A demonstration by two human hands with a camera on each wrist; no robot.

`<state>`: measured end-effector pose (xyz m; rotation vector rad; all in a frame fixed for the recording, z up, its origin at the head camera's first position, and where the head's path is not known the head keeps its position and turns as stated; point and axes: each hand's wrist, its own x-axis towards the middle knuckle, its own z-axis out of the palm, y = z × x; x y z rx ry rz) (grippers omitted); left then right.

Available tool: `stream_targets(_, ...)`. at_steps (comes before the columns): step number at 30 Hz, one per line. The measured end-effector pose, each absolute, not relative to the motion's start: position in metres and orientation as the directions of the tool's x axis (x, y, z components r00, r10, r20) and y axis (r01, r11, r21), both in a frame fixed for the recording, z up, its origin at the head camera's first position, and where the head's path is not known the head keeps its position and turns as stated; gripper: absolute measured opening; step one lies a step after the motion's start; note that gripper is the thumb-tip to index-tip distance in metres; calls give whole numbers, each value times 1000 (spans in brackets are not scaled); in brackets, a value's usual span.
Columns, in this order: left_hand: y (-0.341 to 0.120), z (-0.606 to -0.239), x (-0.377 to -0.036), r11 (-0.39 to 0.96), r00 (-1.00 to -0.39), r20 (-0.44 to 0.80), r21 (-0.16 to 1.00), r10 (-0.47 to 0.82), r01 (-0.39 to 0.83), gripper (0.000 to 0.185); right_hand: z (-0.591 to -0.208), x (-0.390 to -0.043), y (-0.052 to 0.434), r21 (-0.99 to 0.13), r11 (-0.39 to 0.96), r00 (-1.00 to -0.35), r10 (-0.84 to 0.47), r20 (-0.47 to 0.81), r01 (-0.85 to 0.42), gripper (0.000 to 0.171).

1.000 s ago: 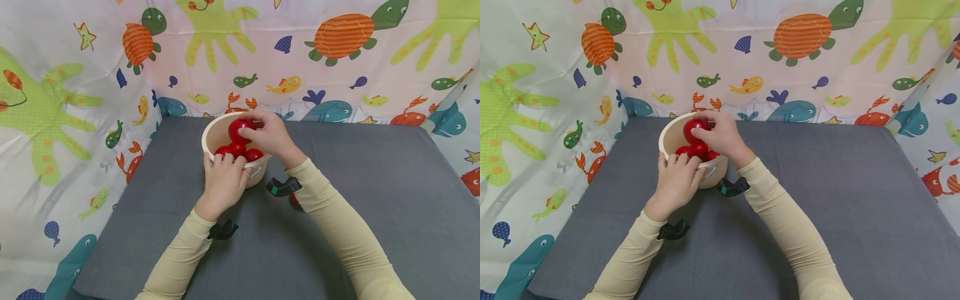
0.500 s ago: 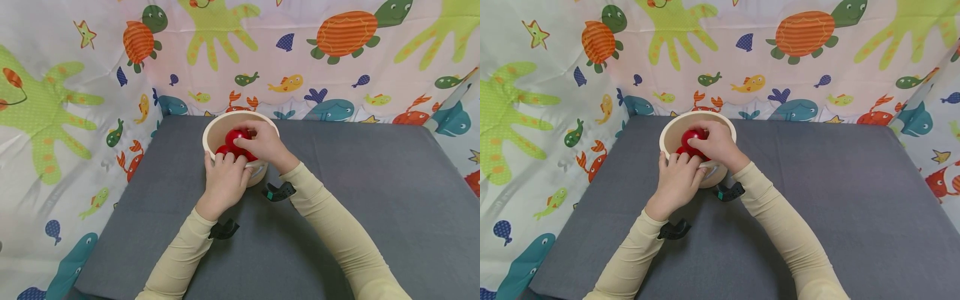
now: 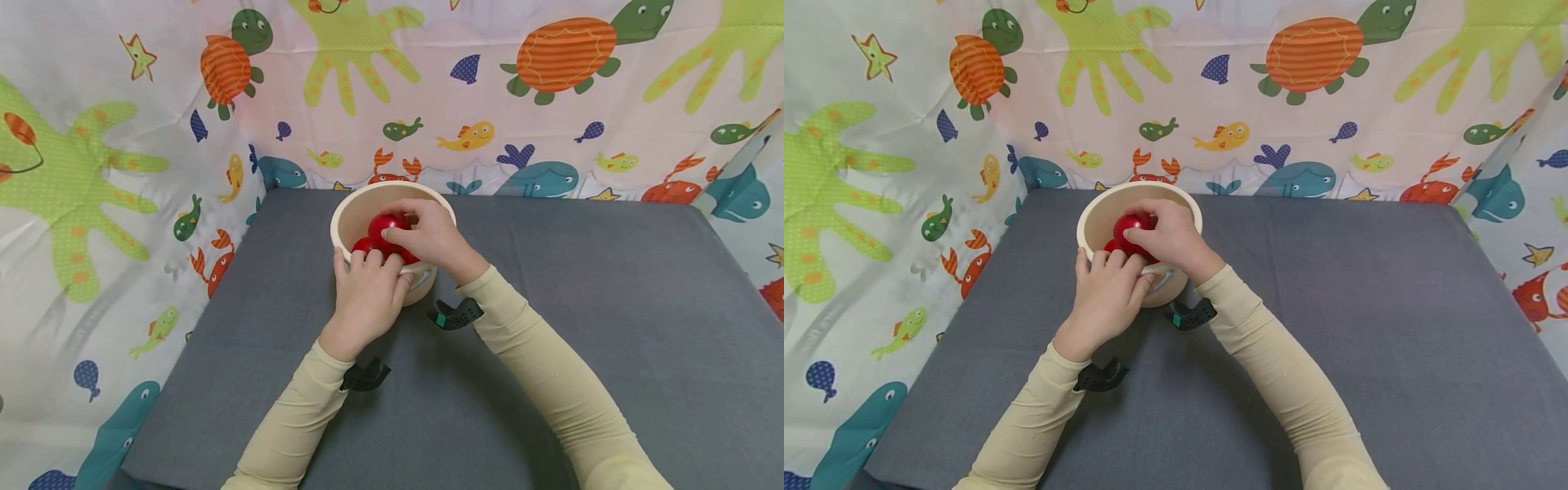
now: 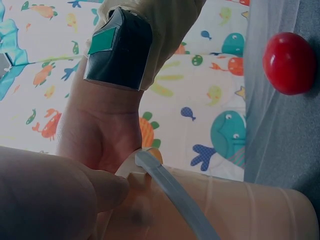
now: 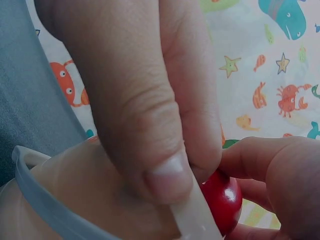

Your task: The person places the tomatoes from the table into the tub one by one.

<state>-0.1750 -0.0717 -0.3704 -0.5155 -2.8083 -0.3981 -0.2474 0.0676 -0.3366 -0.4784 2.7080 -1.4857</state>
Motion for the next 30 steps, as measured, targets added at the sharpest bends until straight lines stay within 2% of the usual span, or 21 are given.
stream_targets(22, -71, -370, -175, 903, -913, 271, 224, 304, 367, 29, -337, -250, 68, -830, 512, -965, -242, 106, -220, 39)
stream_targets(30, -71, -369, -174, 900, -909, 281, 227, 306, 373, 30, -330, -250, 78, -836, 493, -962, -237, 137, -241, 40)
